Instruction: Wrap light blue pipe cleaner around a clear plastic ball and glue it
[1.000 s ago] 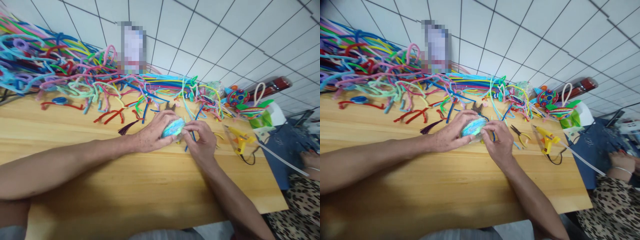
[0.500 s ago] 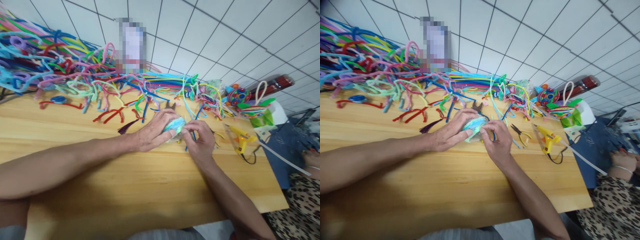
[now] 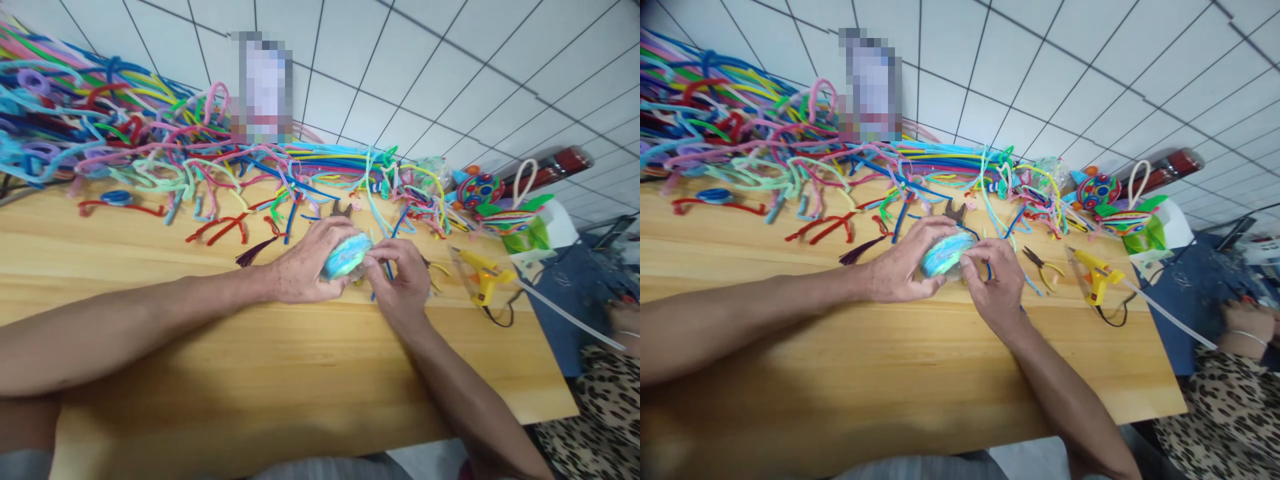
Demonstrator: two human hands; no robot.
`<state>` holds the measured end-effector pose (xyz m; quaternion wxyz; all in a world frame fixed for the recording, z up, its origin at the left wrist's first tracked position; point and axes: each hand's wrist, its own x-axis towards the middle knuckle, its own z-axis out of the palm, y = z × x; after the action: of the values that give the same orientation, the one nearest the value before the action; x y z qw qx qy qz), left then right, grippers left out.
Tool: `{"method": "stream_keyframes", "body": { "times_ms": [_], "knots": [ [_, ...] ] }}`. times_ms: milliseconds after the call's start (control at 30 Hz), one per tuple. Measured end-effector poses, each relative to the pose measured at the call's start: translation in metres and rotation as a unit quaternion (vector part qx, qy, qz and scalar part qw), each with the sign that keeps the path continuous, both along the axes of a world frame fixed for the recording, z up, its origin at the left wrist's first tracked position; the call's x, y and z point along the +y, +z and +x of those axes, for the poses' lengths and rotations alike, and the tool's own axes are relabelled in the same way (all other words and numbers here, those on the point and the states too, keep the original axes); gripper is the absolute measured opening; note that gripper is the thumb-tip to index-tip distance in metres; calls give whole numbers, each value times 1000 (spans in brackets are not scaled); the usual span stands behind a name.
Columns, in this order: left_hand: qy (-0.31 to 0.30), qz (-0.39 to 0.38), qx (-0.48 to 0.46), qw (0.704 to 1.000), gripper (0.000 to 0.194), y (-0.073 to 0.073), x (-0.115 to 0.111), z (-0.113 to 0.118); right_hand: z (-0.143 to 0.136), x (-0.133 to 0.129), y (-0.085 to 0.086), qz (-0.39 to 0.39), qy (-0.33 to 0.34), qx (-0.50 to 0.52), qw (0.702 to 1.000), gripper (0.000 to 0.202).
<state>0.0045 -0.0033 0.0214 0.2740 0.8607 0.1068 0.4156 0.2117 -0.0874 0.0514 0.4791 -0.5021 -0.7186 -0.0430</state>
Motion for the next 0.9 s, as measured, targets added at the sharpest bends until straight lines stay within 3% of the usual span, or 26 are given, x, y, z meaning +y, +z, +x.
{"method": "stream_keyframes", "body": {
  "times_ms": [133,533,667,900],
  "knots": [
    [14,-1,15,1000,73,-1,-3,-1,0,0,0,-6,-1,-3,1000,8],
    [-19,-25,35,999,78,-7,3,-5,11,-2,0,-47,1,-17,999,17],
    [-19,-31,39,999,76,-7,3,-6,20,0,5,-35,1,-59,998,10],
    [-27,-21,48,998,74,-4,4,-7,29,-5,24,30,40,-218,975,31]
  ]
}}
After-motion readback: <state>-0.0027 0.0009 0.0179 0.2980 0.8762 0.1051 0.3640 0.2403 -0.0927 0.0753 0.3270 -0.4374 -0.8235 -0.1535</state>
